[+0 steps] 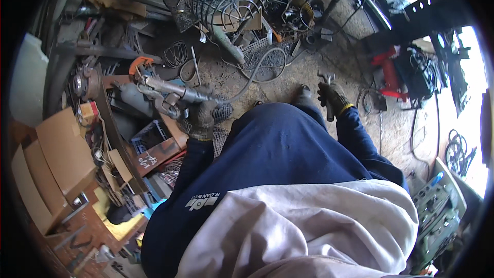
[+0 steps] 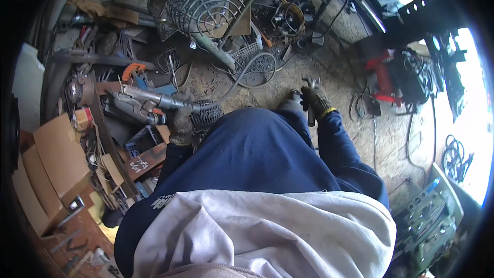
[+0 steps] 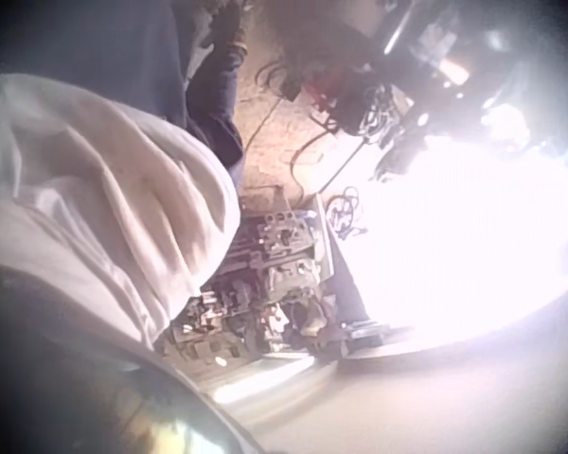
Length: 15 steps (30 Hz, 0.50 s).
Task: The person welds two metal pieces together using a welding gun, then hits the joint with a hammer.
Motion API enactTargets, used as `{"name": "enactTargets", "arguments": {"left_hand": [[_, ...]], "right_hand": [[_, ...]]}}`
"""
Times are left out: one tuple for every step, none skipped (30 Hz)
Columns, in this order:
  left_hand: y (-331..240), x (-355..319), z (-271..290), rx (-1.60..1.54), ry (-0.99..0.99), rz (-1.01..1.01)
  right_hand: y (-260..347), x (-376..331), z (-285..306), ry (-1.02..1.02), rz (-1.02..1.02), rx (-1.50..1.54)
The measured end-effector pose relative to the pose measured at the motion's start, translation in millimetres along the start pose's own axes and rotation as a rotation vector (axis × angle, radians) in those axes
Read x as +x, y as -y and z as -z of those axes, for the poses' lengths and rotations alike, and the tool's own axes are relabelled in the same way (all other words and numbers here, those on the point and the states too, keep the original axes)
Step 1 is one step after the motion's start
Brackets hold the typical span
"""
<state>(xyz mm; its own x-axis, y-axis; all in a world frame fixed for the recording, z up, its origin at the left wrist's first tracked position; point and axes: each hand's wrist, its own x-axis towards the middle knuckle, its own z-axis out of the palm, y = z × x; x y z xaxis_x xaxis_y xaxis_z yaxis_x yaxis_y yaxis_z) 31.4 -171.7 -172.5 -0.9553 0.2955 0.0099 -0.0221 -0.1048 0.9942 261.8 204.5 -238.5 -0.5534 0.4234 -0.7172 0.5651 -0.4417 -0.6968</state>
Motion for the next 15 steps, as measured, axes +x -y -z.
{"name": "enactTargets", "arguments": {"left_hand": [[10, -10, 6, 0.011, -0.026, -0.042], [-10, -17, -12, 0.047, -0.002, 0.035], [-14, -21, -17, 0.042, -0.040, 0.050], [-16, -27, -20, 0.037, -0.080, 0.069], [-18, -35, -26, 0.034, -0.124, 0.092], [-38, -39, -39, 0.164, -0.144, 0.212], [-39, -45, -47, 0.154, -0.157, 0.160], [-39, -48, -54, 0.148, -0.168, 0.109], [-38, -50, -63, 0.142, -0.176, 0.057], [-38, -53, -71, 0.128, -0.202, 0.080], [-37, -58, -80, 0.111, -0.236, 0.104], [-36, -62, -89, 0.093, -0.269, 0.127], [-33, -66, -98, 0.075, -0.301, 0.149], [-26, -68, -107, 0.106, -0.353, 0.148], [-26, -73, -113, 0.106, -0.329, 0.158]], "right_hand": [[24, 10, 1, 0.055, 0.065, -0.056], [52, 16, 3, 0.046, 0.120, -0.124], [90, 21, -2, 0.061, 0.180, -0.196], [129, 28, -4, 0.096, 0.271, -0.275], [165, 28, -9, 0.137, 0.359, -0.354], [197, 16, -22, 0.166, 0.450, -0.222], [221, 7, -34, 0.193, 0.540, -0.082], [230, 15, -37, 0.181, 0.525, -0.095], [240, 26, -40, 0.168, 0.510, -0.107], [248, 35, -41, 0.154, 0.496, -0.120], [255, 42, -42, 0.129, 0.565, -0.260], [261, 48, -42, 0.104, 0.637, -0.399], [267, 56, -43, 0.079, 0.711, -0.536], [276, 72, -42, 0.092, 0.638, -0.644], [284, 91, -41, 0.096, 0.671, -0.671]]}}
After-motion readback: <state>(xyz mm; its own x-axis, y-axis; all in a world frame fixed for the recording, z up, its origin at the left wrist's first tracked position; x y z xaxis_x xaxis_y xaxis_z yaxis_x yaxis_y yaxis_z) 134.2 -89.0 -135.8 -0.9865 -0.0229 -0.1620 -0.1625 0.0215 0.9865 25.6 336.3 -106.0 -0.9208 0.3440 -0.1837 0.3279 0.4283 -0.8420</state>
